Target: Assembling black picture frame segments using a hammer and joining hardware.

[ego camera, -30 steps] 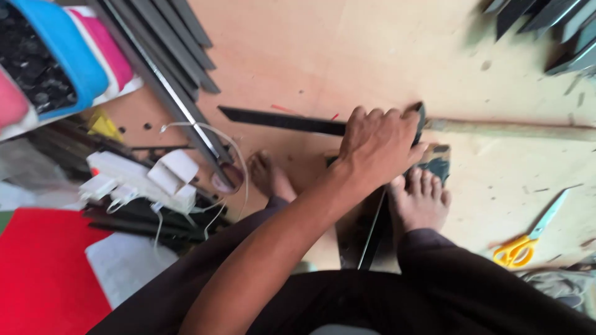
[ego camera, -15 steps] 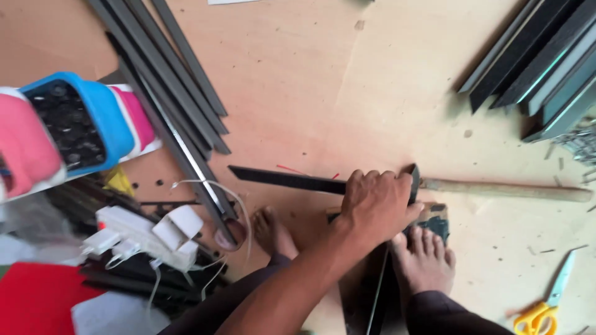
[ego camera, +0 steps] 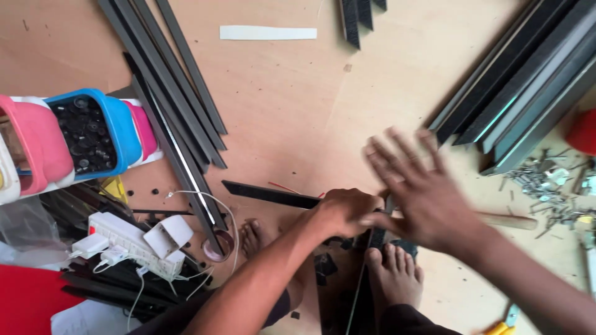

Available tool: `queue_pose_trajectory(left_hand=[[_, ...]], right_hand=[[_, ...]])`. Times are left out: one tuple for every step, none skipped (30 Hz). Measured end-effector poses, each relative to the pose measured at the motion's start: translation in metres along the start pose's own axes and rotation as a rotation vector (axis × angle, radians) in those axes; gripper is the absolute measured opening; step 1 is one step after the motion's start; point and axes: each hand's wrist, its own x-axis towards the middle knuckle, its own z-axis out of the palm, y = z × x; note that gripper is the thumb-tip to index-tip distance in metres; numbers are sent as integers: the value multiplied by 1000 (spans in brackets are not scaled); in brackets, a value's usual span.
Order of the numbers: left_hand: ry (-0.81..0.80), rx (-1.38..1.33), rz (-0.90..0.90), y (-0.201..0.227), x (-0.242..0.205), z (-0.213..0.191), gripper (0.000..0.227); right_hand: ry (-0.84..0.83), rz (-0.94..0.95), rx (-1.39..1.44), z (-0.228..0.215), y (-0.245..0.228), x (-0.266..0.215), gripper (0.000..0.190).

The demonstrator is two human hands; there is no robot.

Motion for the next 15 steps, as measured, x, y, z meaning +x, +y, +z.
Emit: queue_pose_trajectory(left_hand=[[18,5,64,-8,5,7,35],[36,9,128,-16,10,13,32],[39,16,135,-19,14,6,32],[139,42,173,-23,18,-2,27],[237,64,206,-27,20,-8,23],[237,67,209,-31,26,-29,23],[218,150,33,-36,32,-49,19],[197,232,-144,-41,37,-69,22],[211,227,-147,-50,34,-96,22],[586,316,-56,-59,29,-122,23],[961,405,39,-69,24,-150,37],[975,403,33,-64,14,-162,37],[1155,378,33,-59,3,-174,43],[1336,351,33,-54,-7,-187,49],[1347,359,32,-53,-4,-170,49]], right_hand=[[-44,12,-5,10,-2,1,98],[-88,25,-10,21,-5,2,98],[-84,29,-18,24,-1,3,98],[-86,45,-22,27,3,4,100],[-90,59,-21,31,5,4,101],[-88,62,-23,29,8,5,101],[-96,103,-8,27,10,5,100],[-103,144,7,26,11,6,99],[-102,131,0,34,11,5,99],[-159,206,-3,42,11,4,101],[-212,282,-6,50,11,4,103],[-210,270,-13,51,4,9,103],[-343,390,33,51,-3,14,103],[-474,511,78,52,-10,19,104],[-464,503,74,54,-12,20,104]])
